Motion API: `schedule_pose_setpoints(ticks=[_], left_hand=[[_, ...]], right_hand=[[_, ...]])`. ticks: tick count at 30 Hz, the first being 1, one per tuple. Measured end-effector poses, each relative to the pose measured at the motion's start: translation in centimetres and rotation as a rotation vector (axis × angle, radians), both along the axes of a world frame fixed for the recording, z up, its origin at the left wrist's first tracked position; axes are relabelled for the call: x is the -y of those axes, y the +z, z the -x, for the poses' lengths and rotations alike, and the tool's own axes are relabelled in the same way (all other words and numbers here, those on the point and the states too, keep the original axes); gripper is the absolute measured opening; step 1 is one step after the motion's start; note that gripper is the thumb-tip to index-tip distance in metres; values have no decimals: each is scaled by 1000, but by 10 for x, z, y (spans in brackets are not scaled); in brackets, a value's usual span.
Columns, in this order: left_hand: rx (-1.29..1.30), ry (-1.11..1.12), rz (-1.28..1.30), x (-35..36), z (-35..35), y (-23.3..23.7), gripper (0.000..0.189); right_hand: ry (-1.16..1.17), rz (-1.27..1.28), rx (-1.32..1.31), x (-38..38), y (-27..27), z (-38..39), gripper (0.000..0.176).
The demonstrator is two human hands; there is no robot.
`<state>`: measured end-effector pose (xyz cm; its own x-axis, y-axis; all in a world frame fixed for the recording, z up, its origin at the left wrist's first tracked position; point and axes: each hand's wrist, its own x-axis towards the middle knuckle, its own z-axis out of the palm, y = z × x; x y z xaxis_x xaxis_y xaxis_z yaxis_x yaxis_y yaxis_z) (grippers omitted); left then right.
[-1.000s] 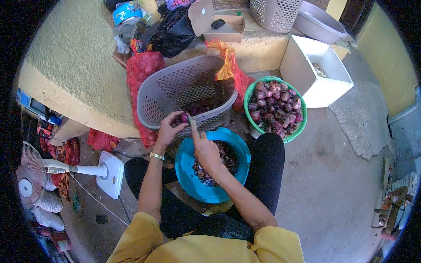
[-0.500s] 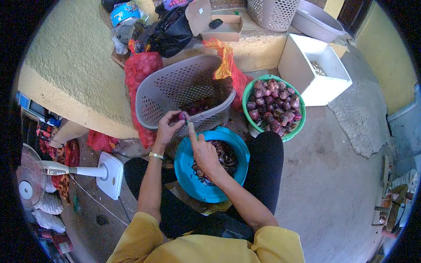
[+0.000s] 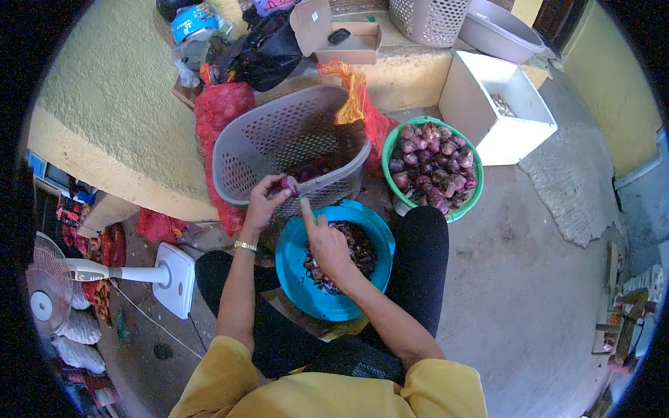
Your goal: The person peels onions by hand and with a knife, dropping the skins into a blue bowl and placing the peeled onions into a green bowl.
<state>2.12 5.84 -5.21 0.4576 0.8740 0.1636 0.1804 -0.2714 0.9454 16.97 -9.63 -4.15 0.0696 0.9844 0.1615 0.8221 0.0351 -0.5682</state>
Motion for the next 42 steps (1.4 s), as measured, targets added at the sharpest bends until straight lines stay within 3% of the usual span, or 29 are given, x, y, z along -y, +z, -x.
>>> schedule_pose_setpoints(ticks=[7,13,16,22,25,27,42], left_hand=[[123,17,-5,-1,-3,-2,42],[-37,-73,-60,1,2,2,46],[73,-15,33,1,1,2,47],[98,-10,30,0,0,3,46],[-15,-52,-14,-6,3,2,43],[59,-68,124,-7,5,1,43],[33,-72,156,-10,10,0,42]], right_hand=[[-5,56,-100,-3,3,-1,86],[12,23,-203,-5,4,-5,84],[7,-31,-270,-2,1,-7,85],[13,-25,-244,-4,0,-5,87],[16,-19,-252,-2,1,-6,85],[-19,-43,-245,-3,3,-11,84],[0,-77,-263,2,-3,-13,79]])
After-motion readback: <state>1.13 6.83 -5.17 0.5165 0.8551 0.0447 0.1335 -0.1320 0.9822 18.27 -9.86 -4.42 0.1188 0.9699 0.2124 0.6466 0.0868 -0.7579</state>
